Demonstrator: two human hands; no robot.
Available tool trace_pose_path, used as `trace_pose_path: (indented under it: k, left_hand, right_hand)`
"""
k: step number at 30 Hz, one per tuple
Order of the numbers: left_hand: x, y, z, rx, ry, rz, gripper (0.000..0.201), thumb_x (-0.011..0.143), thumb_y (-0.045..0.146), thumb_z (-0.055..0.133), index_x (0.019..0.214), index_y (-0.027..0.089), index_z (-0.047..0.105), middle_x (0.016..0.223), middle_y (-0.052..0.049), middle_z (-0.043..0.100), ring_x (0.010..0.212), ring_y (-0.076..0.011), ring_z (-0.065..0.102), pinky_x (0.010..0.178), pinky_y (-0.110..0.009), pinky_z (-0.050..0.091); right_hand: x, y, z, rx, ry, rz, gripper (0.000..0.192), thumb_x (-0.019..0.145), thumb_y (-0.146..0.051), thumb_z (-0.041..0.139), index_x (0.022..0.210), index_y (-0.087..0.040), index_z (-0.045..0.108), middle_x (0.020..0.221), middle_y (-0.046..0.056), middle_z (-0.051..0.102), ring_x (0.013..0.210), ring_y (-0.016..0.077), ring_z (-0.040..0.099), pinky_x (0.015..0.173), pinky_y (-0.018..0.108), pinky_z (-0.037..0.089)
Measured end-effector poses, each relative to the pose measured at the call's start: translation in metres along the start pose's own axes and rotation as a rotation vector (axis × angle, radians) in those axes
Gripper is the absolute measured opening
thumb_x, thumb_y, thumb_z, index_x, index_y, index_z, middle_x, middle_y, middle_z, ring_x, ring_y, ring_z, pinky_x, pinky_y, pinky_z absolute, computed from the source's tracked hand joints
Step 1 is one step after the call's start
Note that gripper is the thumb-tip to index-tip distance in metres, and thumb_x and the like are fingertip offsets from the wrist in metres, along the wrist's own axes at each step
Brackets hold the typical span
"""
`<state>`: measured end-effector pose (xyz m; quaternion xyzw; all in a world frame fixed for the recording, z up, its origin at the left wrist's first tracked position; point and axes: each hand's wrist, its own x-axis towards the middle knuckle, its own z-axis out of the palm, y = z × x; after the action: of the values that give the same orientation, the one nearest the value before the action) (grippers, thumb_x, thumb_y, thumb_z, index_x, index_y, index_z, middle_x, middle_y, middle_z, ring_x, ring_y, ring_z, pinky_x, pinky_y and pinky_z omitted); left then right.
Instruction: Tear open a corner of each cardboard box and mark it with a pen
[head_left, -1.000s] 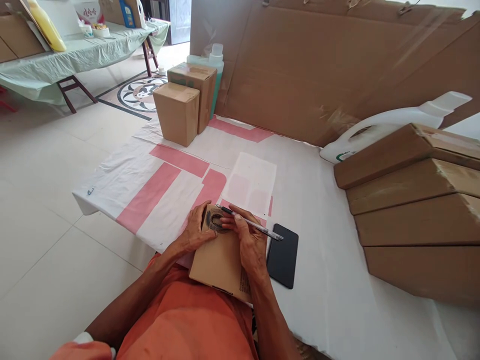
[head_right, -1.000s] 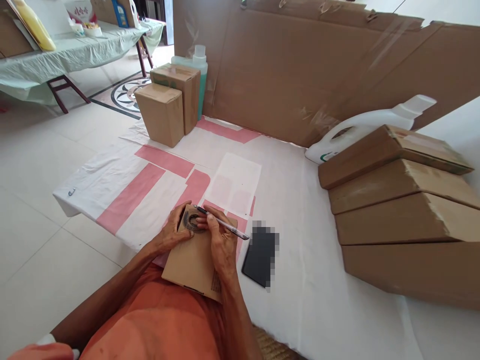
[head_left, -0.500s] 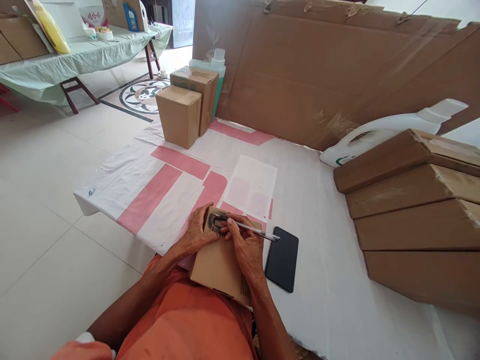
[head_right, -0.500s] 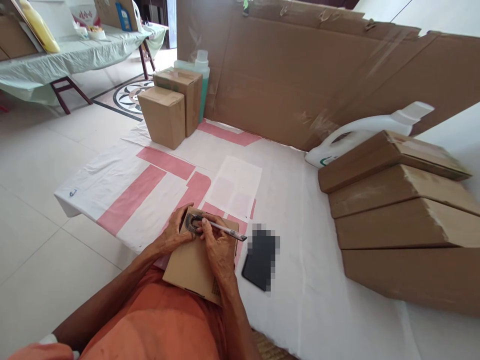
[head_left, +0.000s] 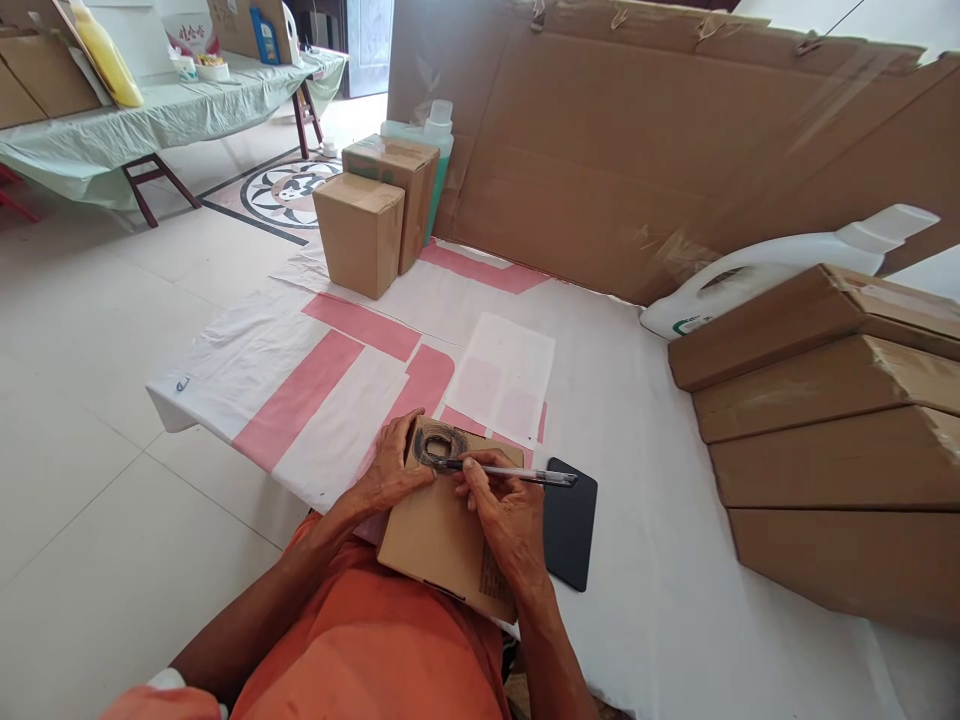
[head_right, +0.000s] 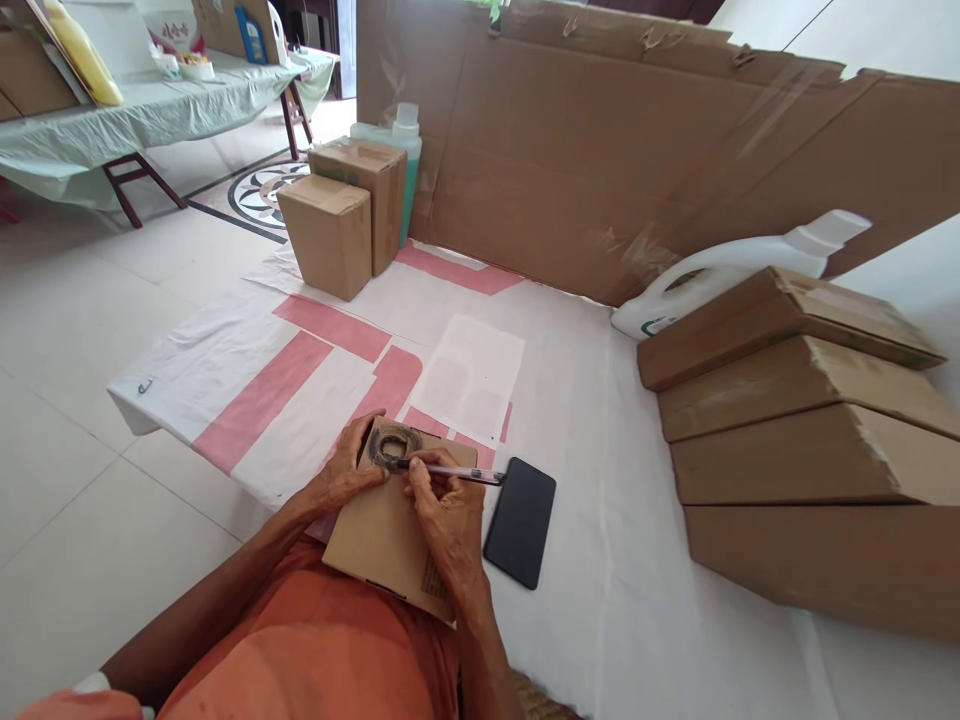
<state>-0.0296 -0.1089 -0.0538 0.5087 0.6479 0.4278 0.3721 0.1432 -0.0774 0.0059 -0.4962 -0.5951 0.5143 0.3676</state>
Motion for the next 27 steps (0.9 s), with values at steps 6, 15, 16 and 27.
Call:
trace_pose_path:
  k: [6,15,16,27]
  left_hand:
    - [0.000,0.006,-0.006,-0.016,-0.053,0.000,0.089,0.070,0.026,0.071,0.152,0.018,0.039,0.150,-0.016,0.049,0.142,-0.0350,0.043,0.122,-0.051,0.030]
    - [-0.001,0.011,-0.008,-0.021,-0.065,-0.017,0.089,0.069,0.027,0.068,0.152,0.016,0.038,0.152,-0.017,0.047,0.143,-0.0354,0.040,0.122,-0.051,0.029]
    - [-0.001,0.012,-0.008,-0.021,-0.065,-0.019,0.089,0.069,0.027,0.067,0.152,0.016,0.038,0.151,-0.017,0.047,0.143,-0.0354,0.041,0.122,-0.051,0.029]
    - [-0.002,0.011,-0.008,-0.026,-0.070,-0.020,0.089,0.070,0.027,0.067,0.153,0.018,0.039,0.149,-0.015,0.049,0.142,-0.0359,0.043,0.121,-0.052,0.031]
  right_hand:
    - [0.001,0.004,-0.020,-0.127,0.166,-0.010,0.031,0.089,-0.050,0.066,0.081,-0.021,0.068,0.066,0.001,0.070,0.052,0.0167,0.063,0.055,0.028,0.049]
    - [0.027,-0.004,0.001,0.000,0.112,-0.052,0.032,0.090,-0.053,0.066,0.087,-0.021,0.069,0.071,0.003,0.073,0.059,0.0182,0.067,0.057,0.028,0.052]
    - [0.030,-0.006,0.005,0.022,0.059,-0.062,0.032,0.090,-0.053,0.066,0.088,-0.021,0.070,0.073,0.003,0.074,0.061,0.0183,0.068,0.057,0.028,0.053]
    - [0.090,-0.021,-0.077,-0.492,0.136,0.009,0.025,0.098,-0.047,0.055,0.098,-0.022,0.050,0.081,0.001,0.067,0.063,0.0171,0.066,0.055,0.027,0.046]
